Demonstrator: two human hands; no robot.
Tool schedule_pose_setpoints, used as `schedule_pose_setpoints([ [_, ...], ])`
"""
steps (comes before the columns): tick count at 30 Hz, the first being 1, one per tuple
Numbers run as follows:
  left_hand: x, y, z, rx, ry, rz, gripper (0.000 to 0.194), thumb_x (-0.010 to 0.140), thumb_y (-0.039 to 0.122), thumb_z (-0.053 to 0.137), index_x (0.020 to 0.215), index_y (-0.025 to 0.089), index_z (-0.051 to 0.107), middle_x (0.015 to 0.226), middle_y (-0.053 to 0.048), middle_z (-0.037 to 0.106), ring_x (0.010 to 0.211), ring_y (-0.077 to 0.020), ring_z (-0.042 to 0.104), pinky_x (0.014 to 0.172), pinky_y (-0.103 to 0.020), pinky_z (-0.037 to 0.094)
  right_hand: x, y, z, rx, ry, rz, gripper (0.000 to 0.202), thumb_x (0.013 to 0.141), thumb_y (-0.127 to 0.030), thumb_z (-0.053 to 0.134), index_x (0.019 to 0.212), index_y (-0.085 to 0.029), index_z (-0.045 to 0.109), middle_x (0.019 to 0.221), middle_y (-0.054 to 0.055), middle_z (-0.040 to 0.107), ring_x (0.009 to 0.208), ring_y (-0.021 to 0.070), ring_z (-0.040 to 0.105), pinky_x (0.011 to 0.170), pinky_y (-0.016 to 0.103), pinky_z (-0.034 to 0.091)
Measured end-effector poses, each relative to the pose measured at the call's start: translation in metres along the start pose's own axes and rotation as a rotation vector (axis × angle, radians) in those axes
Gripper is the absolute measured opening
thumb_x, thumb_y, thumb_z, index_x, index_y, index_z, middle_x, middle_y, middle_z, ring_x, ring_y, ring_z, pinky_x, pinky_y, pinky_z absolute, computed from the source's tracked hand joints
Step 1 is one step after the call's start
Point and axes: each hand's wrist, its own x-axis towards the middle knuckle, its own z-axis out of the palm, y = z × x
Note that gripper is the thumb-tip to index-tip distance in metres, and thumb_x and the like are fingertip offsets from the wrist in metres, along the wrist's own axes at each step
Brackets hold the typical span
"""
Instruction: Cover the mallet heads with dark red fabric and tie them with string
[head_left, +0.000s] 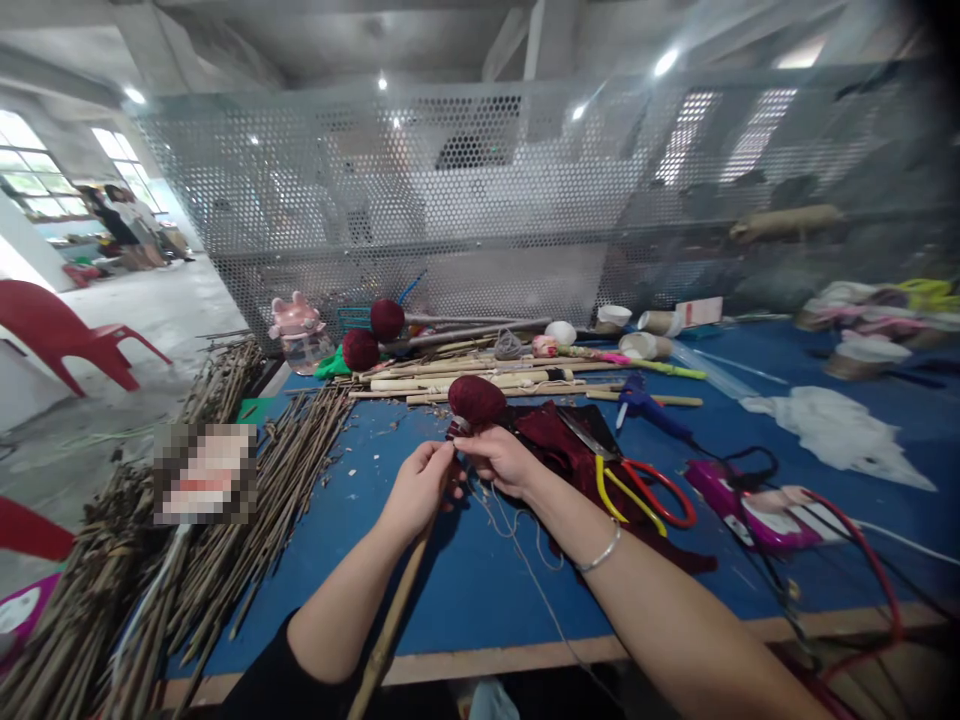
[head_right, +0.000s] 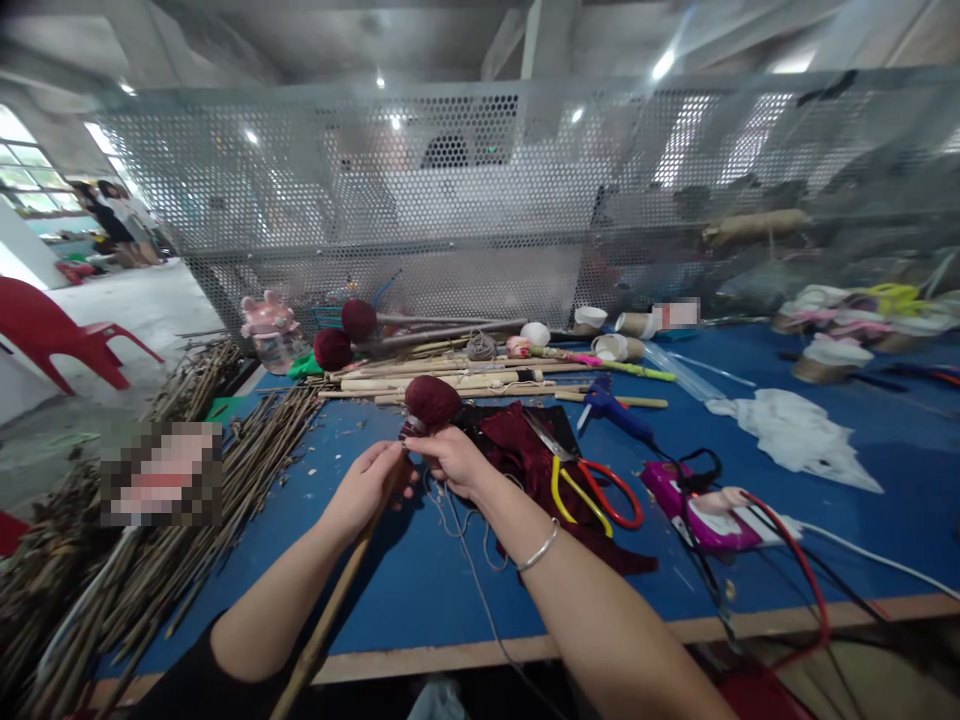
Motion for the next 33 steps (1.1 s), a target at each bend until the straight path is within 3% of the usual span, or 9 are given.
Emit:
schedule_pose_setpoints([
  [3,0.003,-0.004,-0.002,0.058,-0.007,0.028,0.037,0.077,0.05,0.05,0.092,0.017,0.052,0.071,-0.001,0.059,0.054,-0.0104,0.055,0.039,-0.017,0.04,0.001,0.001,0.0,-0.011,0.009,0.017,0.035,0.061,-0.036,0.071,0.053,-0.015,0.044,0.037,-0.012,0.023,0.033,0.0009,0.012,0.034,0.02,0.003],
  [7,0.006,-0.007,0.0,0.132,0.125,0.134,0.038,0.067,0.036,0.065,0.095,0.016,0.049,0.061,0.004,0.053,0.046,-0.0077,0.048,0.037,-0.017,0.039,0.001,0.0,0.002,-0.072,0.037,0.013,0.033,0.063,-0.037,0.069,0.054,-0.016,0.045,0.037,-0.011,0.023,0.033,0.0016,0.013,0.034,0.021,0.004],
  [15,0.004,0.0,0.0,0.071,0.254,0.175,0.032,0.066,0.034,0.066,0.085,0.016,0.048,0.057,0.005,0.053,0.041,-0.0059,0.042,0.034,-0.016,0.037,-0.005,-0.01,-0.004,-0.245,0.032,-0.115,0.027,0.062,-0.035,0.071,0.067,-0.013,0.056,0.042,-0.009,0.038,0.037,0.0027,0.025,0.038,0.02,0.015],
  [33,0.0,0.004,0.002,-0.106,0.206,0.178,0.037,0.063,0.034,0.07,0.086,0.014,0.049,0.058,0.005,0.054,0.043,-0.0061,0.048,0.034,-0.016,0.037,-0.003,-0.006,-0.002,-0.099,0.025,-0.072,0.027,0.061,-0.035,0.07,0.062,-0.015,0.052,0.039,-0.01,0.033,0.033,0.0024,0.02,0.033,0.02,0.008],
])
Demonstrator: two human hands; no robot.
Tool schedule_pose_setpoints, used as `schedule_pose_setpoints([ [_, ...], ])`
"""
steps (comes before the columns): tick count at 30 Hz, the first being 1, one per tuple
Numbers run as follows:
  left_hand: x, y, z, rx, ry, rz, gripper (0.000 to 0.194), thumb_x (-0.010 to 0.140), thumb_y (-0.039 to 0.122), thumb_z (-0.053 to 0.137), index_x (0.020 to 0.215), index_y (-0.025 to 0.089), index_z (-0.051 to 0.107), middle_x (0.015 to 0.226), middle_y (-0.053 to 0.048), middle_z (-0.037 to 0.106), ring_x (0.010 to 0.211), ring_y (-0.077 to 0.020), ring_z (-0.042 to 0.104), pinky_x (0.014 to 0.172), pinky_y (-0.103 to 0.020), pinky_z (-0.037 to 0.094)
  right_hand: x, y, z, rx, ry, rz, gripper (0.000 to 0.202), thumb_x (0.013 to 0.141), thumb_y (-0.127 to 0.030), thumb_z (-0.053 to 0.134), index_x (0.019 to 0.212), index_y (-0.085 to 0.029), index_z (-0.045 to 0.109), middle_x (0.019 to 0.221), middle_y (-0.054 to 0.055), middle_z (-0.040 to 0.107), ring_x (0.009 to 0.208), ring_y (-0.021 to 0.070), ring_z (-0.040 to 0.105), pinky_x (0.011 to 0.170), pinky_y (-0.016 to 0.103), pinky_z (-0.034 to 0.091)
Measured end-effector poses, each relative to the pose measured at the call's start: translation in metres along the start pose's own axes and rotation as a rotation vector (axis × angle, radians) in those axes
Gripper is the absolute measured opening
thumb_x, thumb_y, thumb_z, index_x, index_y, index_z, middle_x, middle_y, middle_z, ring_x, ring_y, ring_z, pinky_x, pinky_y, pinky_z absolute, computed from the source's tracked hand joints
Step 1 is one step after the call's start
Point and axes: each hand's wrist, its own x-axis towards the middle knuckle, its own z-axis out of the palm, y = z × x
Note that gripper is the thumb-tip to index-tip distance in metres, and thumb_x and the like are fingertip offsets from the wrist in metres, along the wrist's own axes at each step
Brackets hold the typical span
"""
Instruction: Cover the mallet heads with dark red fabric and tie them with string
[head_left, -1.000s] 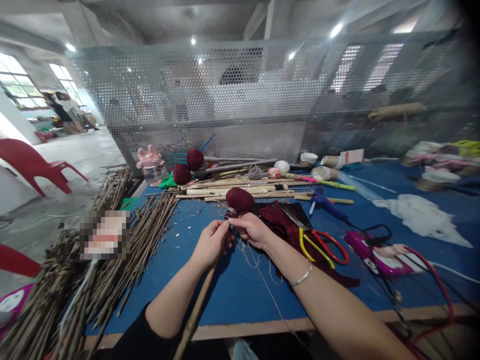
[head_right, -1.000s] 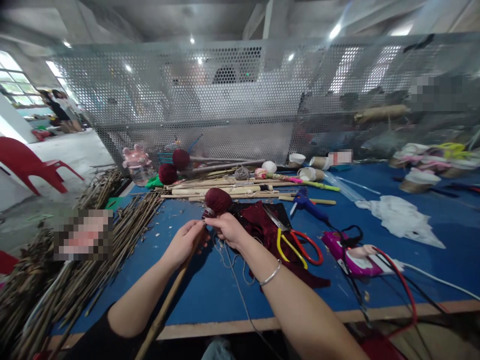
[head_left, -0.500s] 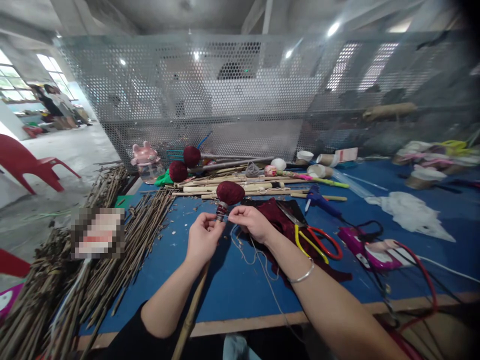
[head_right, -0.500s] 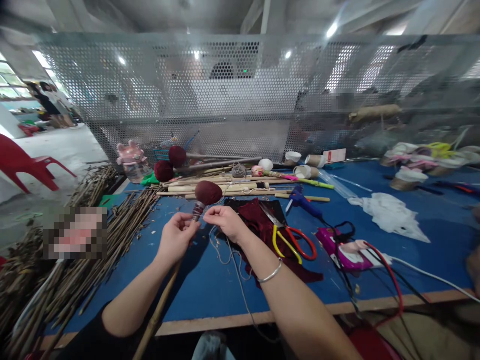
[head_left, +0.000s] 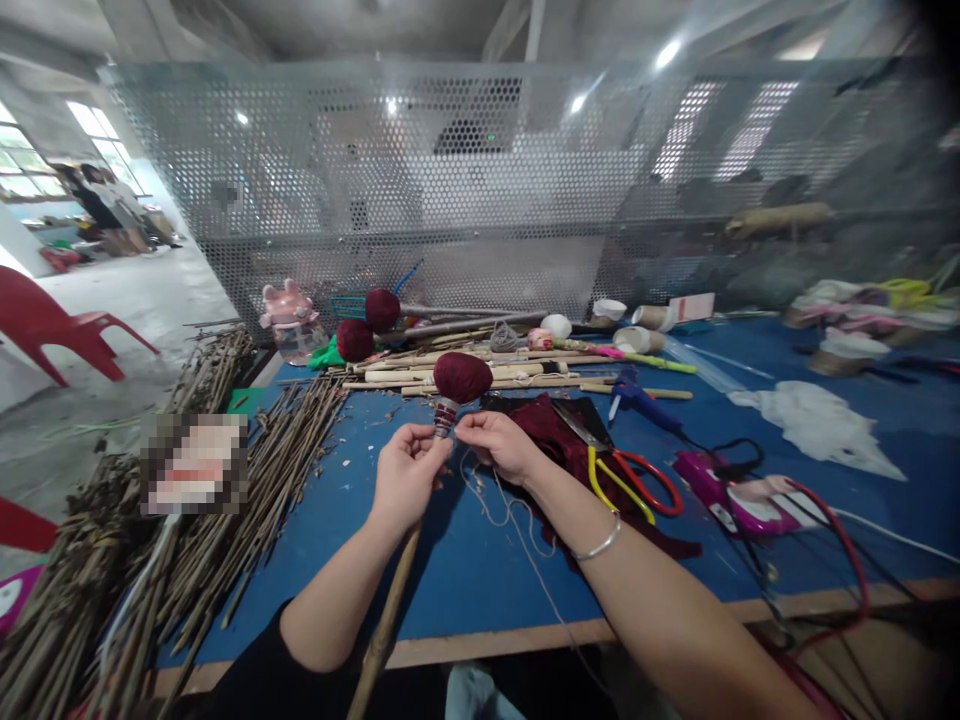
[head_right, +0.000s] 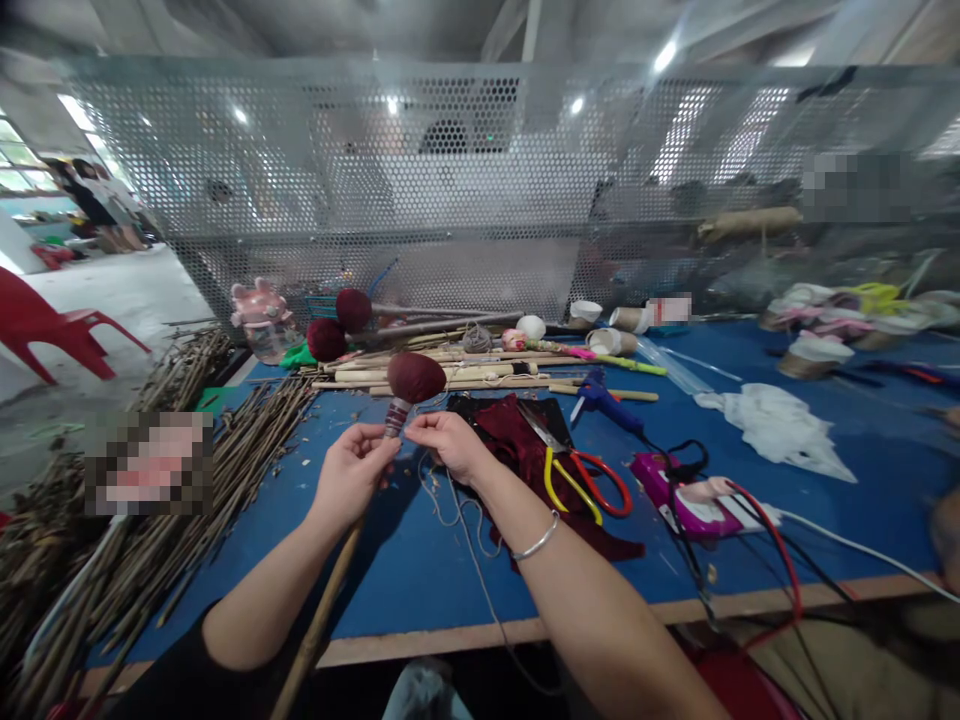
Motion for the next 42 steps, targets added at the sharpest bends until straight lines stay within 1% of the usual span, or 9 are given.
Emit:
schedule_pose_setpoints([
  [7,0.0,0.002,0.002,-0.131,-0.115,-0.113,0.038,0.064,0.038,0.068,0.084,0.013,0.049,0.063,0.0,0.061,0.044,-0.0067,0.052,0.041,-0.018,0.043,0.002,-0.001,-0.001,0.118,-0.156,0.032,0.03,0.066,-0.036,0.068,0.08,-0.014,0.054,0.045,-0.01,0.037,0.035,0.0019,0.014,0.033,0.019,0.005],
  [10,0.0,0.0,0.002,-0.127,-0.147,-0.167,0.036,0.066,0.039,0.066,0.085,0.013,0.05,0.066,-0.002,0.062,0.047,-0.0074,0.055,0.041,-0.017,0.043,0.002,0.002,-0.001,0.124,-0.132,0.025,0.029,0.065,-0.035,0.069,0.075,-0.014,0.052,0.045,-0.01,0.037,0.035,0.0016,0.015,0.033,0.019,0.006],
  [12,0.0,-0.002,0.002,-0.073,-0.141,-0.166,0.036,0.068,0.039,0.064,0.09,0.013,0.049,0.067,-0.001,0.061,0.046,-0.0081,0.055,0.038,-0.017,0.041,0.003,0.003,0.001,0.101,-0.089,0.008,0.029,0.064,-0.035,0.07,0.071,-0.014,0.051,0.042,-0.011,0.032,0.033,0.0016,0.015,0.032,0.019,0.006],
  [15,-0.001,-0.006,0.002,0.006,-0.104,-0.07,0.042,0.067,0.036,0.065,0.099,0.016,0.047,0.059,0.004,0.055,0.042,-0.0079,0.05,0.033,-0.016,0.037,0.003,0.004,0.003,0.077,-0.061,0.013,0.03,0.064,-0.036,0.07,0.074,-0.014,0.052,0.041,-0.012,0.031,0.032,0.0018,0.014,0.031,0.019,0.007],
  [18,-0.002,-0.008,0.001,0.031,-0.076,-0.01,0.041,0.067,0.036,0.065,0.099,0.016,0.048,0.058,0.006,0.053,0.039,-0.0063,0.046,0.031,-0.015,0.033,0.002,0.004,0.003,0.037,-0.058,0.006,0.03,0.066,-0.038,0.068,0.077,-0.014,0.054,0.042,-0.011,0.034,0.032,0.0024,0.017,0.031,0.019,0.009],
  [21,-0.001,-0.007,0.0,0.054,-0.047,0.004,0.039,0.068,0.035,0.064,0.098,0.016,0.049,0.057,0.006,0.053,0.038,-0.0059,0.044,0.03,-0.015,0.033,0.0,0.003,0.001,0.01,-0.027,-0.003,0.027,0.066,-0.037,0.067,0.07,-0.016,0.052,0.043,-0.01,0.035,0.033,0.0027,0.02,0.032,0.019,0.01],
  [30,0.002,-0.005,-0.002,0.065,0.007,-0.004,0.04,0.065,0.034,0.067,0.098,0.016,0.052,0.052,0.006,0.052,0.037,-0.0066,0.044,0.031,-0.015,0.032,-0.004,-0.001,0.002,-0.085,-0.026,-0.069,0.024,0.064,-0.035,0.069,0.065,-0.014,0.057,0.041,-0.009,0.035,0.035,0.0024,0.022,0.036,0.02,0.011],
  [34,0.001,-0.004,-0.001,0.058,0.013,-0.027,0.041,0.064,0.034,0.068,0.098,0.015,0.053,0.054,0.005,0.054,0.037,-0.0063,0.045,0.031,-0.015,0.032,-0.004,-0.002,0.003,-0.023,0.012,-0.06,0.024,0.062,-0.035,0.07,0.063,-0.014,0.056,0.039,-0.01,0.033,0.034,0.0025,0.02,0.036,0.021,0.009],
  [42,0.0,-0.007,-0.001,0.147,0.013,-0.029,0.04,0.064,0.038,0.068,0.094,0.016,0.053,0.054,0.004,0.056,0.039,-0.0071,0.047,0.033,-0.015,0.034,-0.007,-0.002,0.003,0.027,-0.028,-0.024,0.025,0.06,-0.034,0.071,0.061,-0.014,0.056,0.038,-0.01,0.032,0.033,0.0019,0.018,0.035,0.02,0.008],
])
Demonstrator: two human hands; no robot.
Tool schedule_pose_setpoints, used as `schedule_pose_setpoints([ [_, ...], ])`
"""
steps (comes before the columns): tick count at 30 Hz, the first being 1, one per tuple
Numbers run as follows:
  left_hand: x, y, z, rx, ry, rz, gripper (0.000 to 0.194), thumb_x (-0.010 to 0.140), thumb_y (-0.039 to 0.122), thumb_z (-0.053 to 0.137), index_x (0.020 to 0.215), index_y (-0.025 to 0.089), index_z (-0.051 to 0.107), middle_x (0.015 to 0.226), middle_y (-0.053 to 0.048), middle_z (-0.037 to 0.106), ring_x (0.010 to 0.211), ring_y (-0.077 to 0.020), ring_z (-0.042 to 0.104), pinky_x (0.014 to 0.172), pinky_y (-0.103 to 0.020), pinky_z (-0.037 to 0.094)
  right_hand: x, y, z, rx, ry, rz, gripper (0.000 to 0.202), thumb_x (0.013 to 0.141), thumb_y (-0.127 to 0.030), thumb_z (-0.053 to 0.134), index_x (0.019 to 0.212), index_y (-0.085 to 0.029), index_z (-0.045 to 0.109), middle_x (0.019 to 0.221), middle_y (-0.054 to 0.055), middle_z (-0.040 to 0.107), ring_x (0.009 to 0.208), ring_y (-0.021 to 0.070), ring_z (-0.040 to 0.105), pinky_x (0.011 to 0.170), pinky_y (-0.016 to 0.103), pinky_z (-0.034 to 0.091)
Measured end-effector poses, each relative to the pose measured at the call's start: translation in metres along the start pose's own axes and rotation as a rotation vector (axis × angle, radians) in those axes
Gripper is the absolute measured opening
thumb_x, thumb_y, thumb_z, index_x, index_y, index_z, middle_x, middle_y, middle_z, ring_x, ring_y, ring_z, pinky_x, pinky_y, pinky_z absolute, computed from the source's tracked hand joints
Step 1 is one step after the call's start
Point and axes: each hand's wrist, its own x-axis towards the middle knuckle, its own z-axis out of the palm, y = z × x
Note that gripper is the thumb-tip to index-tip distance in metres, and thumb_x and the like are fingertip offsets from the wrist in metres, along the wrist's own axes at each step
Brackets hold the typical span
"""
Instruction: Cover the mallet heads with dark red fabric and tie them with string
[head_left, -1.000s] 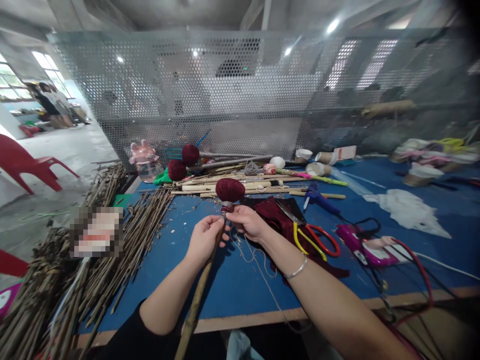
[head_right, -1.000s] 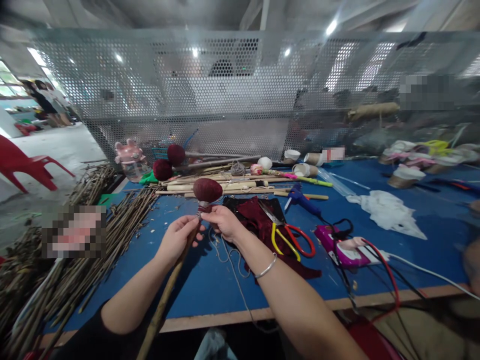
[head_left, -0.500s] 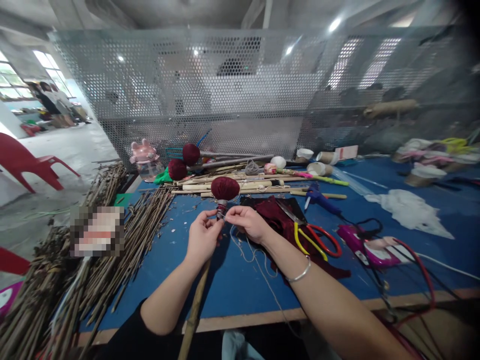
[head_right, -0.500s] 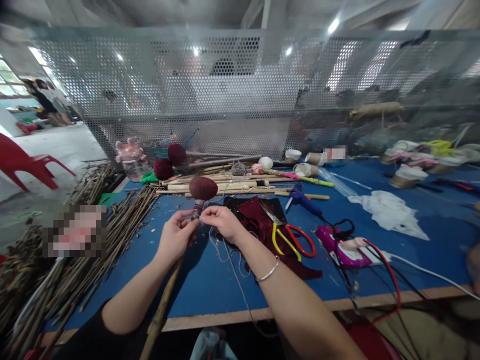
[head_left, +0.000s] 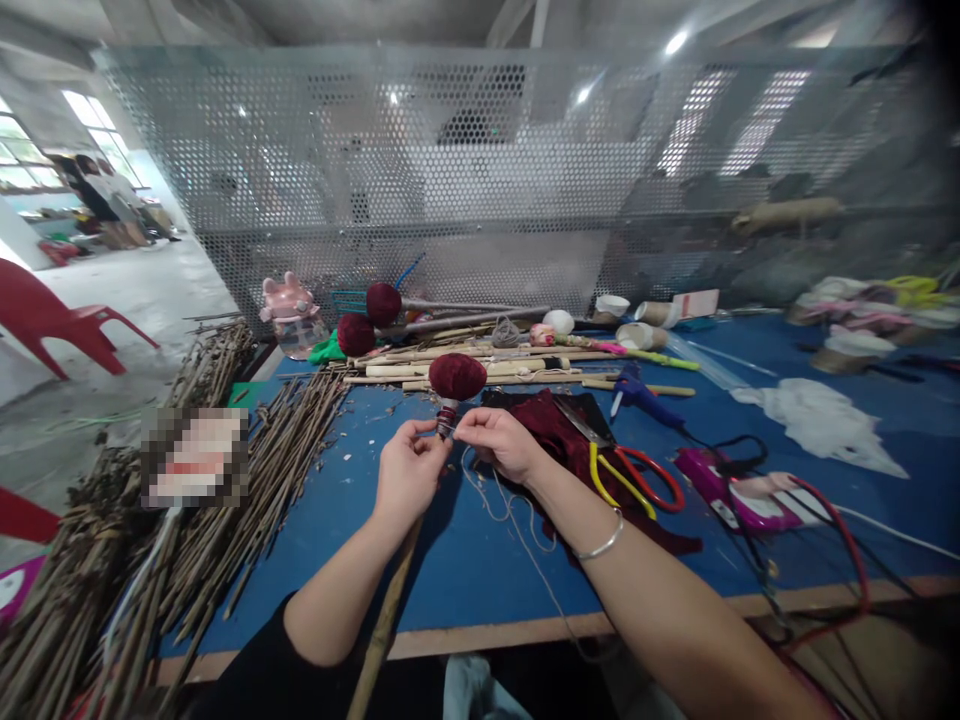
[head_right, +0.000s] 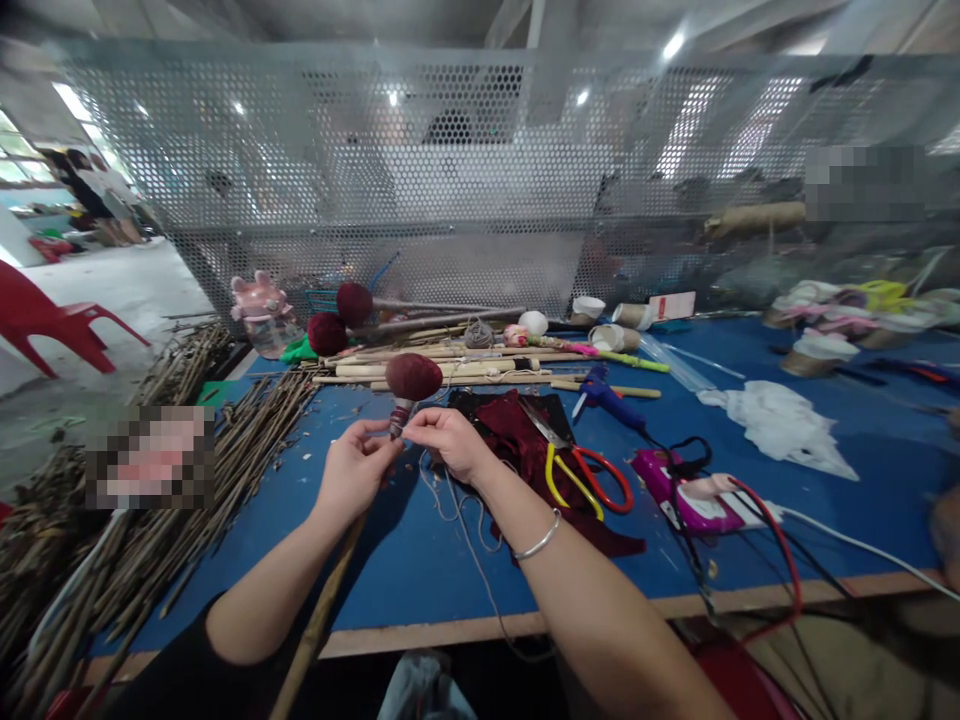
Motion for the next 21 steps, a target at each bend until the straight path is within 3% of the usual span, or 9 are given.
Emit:
schedule_pose_setpoints([
  [5,-0.001,0.002,-0.001,0.016,0.02,0.016,0.034,0.065,0.037,0.068,0.087,0.016,0.053,0.054,0.004,0.057,0.039,-0.0068,0.047,0.036,-0.016,0.035,0.002,0.004,-0.003,-0.034,-0.014,-0.013,0.025,0.061,-0.034,0.071,0.062,-0.014,0.057,0.039,-0.01,0.034,0.034,0.0021,0.02,0.035,0.02,0.01],
  [12,0.001,0.008,-0.004,-0.097,0.02,-0.008,0.039,0.061,0.036,0.071,0.088,0.016,0.049,0.056,0.005,0.058,0.038,-0.0072,0.049,0.032,-0.016,0.033,0.006,0.005,-0.005,-0.038,0.033,-0.014,0.025,0.06,-0.034,0.071,0.06,-0.015,0.055,0.038,-0.01,0.034,0.033,0.0022,0.02,0.034,0.02,0.009],
  [18,0.001,0.011,-0.002,-0.302,-0.105,-0.05,0.043,0.059,0.034,0.072,0.088,0.015,0.047,0.061,0.002,0.062,0.039,-0.0067,0.049,0.032,-0.016,0.034,0.008,0.003,-0.007,0.003,0.016,-0.022,0.027,0.06,-0.035,0.072,0.062,-0.015,0.054,0.039,-0.009,0.037,0.032,0.002,0.021,0.032,0.019,0.009],
  [21,0.002,0.01,-0.001,-0.372,-0.168,-0.084,0.044,0.059,0.032,0.072,0.089,0.014,0.047,0.067,-0.002,0.065,0.04,-0.0066,0.05,0.032,-0.016,0.035,0.008,0.002,-0.008,0.05,-0.01,-0.024,0.027,0.061,-0.033,0.072,0.071,-0.015,0.055,0.042,-0.009,0.041,0.032,0.0015,0.019,0.032,0.019,0.008],
])
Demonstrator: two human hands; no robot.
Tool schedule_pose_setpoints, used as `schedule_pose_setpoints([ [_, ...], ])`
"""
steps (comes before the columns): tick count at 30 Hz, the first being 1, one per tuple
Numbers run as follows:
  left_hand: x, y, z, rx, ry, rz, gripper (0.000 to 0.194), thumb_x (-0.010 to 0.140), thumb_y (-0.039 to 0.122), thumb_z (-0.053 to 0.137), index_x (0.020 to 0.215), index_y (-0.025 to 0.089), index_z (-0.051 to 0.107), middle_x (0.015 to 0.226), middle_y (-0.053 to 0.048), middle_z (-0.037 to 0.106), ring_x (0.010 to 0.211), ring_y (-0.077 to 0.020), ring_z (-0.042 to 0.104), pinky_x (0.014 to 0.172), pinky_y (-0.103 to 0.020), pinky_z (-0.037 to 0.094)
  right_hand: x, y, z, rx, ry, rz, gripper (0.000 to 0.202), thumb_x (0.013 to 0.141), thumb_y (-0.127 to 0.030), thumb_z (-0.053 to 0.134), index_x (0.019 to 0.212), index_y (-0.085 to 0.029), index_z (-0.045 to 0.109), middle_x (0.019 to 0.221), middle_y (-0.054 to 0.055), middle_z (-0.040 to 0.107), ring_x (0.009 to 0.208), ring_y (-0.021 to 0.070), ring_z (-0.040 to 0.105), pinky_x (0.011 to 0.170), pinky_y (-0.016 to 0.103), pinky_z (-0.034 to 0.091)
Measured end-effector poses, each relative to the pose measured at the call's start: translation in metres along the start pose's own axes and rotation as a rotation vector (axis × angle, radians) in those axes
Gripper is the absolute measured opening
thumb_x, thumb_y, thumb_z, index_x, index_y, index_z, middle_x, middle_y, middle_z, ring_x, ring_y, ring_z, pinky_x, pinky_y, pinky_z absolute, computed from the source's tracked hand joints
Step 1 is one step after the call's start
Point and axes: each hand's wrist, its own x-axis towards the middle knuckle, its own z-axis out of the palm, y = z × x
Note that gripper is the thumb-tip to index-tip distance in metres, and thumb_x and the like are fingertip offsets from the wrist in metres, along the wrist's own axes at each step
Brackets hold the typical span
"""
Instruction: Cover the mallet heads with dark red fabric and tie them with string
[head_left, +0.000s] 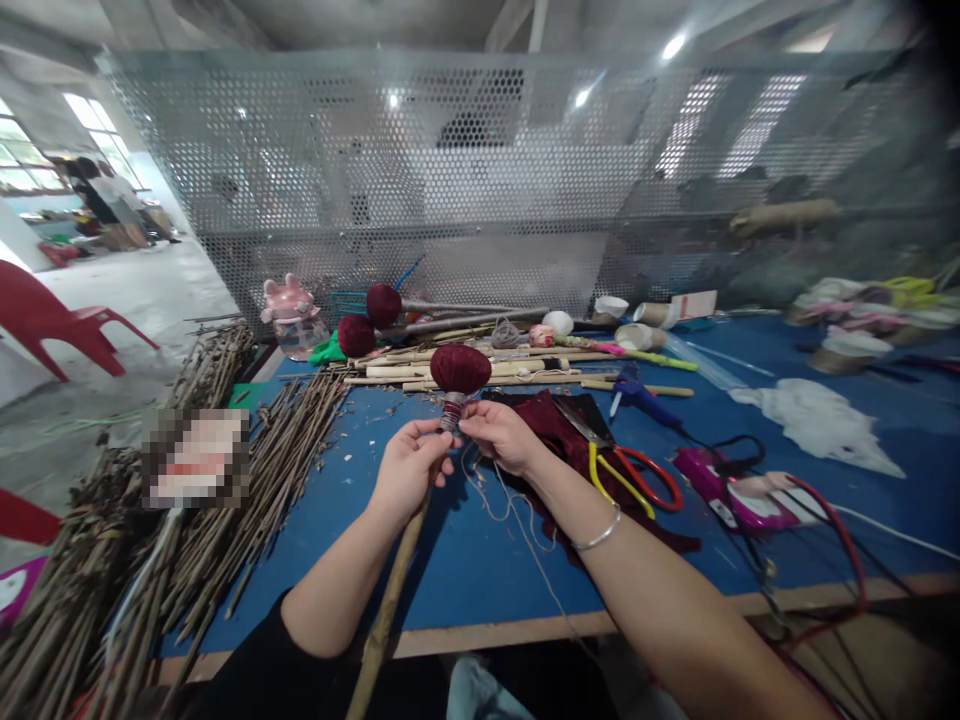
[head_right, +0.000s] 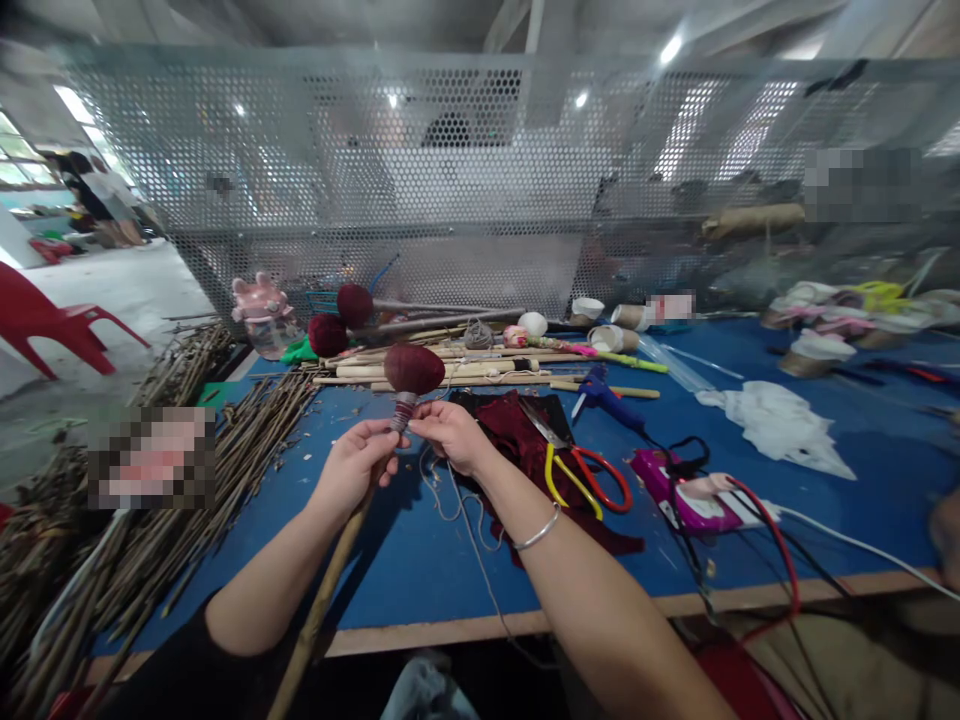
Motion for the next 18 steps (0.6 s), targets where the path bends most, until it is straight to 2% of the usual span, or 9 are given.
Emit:
schedule_pose_setpoints([
  [3,0.001,-0.001,-0.001,-0.046,-0.067,-0.055,0.039,0.063,0.033,0.07,0.089,0.013,0.05,0.07,-0.003,0.065,0.041,-0.0063,0.052,0.035,-0.016,0.038,-0.001,-0.001,0.001,0.105,-0.12,0.089,0.032,0.064,-0.034,0.071,0.084,-0.014,0.055,0.047,-0.008,0.043,0.034,0.0008,0.015,0.032,0.017,0.006],
  [5,0.002,-0.002,-0.002,-0.056,-0.092,-0.12,0.033,0.067,0.034,0.066,0.089,0.013,0.052,0.073,-0.004,0.066,0.044,-0.0068,0.054,0.038,-0.016,0.041,-0.001,0.0,0.003,0.168,-0.168,0.136,0.034,0.065,-0.036,0.07,0.085,-0.014,0.054,0.048,-0.008,0.042,0.035,0.0004,0.013,0.034,0.017,0.005],
  [8,0.002,-0.003,-0.003,0.002,-0.033,-0.2,0.03,0.074,0.04,0.057,0.088,0.014,0.052,0.073,-0.005,0.064,0.048,-0.0097,0.058,0.041,-0.018,0.044,-0.001,0.002,0.005,0.167,-0.112,0.122,0.033,0.063,-0.034,0.072,0.079,-0.013,0.053,0.044,-0.01,0.035,0.035,0.0006,0.014,0.033,0.016,0.005],
  [11,0.001,-0.005,-0.003,0.163,0.095,-0.07,0.034,0.076,0.046,0.053,0.092,0.016,0.05,0.072,-0.002,0.06,0.049,-0.0096,0.056,0.041,-0.02,0.045,0.0,0.005,0.004,0.116,-0.038,0.124,0.032,0.06,-0.033,0.074,0.072,-0.014,0.051,0.042,-0.012,0.029,0.035,0.0009,0.013,0.032,0.016,0.006],
  [14,-0.001,-0.008,-0.002,0.36,0.138,0.094,0.041,0.067,0.044,0.065,0.096,0.018,0.05,0.073,0.002,0.056,0.047,-0.0069,0.051,0.037,-0.018,0.042,0.0,0.007,0.005,0.069,-0.007,0.126,0.032,0.06,-0.034,0.073,0.07,-0.014,0.051,0.042,-0.012,0.029,0.034,0.0011,0.014,0.032,0.016,0.007],
  [18,-0.001,-0.011,-0.001,0.467,0.126,0.095,0.04,0.065,0.041,0.067,0.093,0.015,0.053,0.06,0.004,0.051,0.044,-0.0071,0.046,0.033,-0.017,0.038,0.0,0.007,0.007,0.026,-0.009,0.118,0.031,0.061,-0.036,0.072,0.072,-0.013,0.053,0.042,-0.011,0.033,0.034,0.0014,0.016,0.031,0.017,0.007],
])
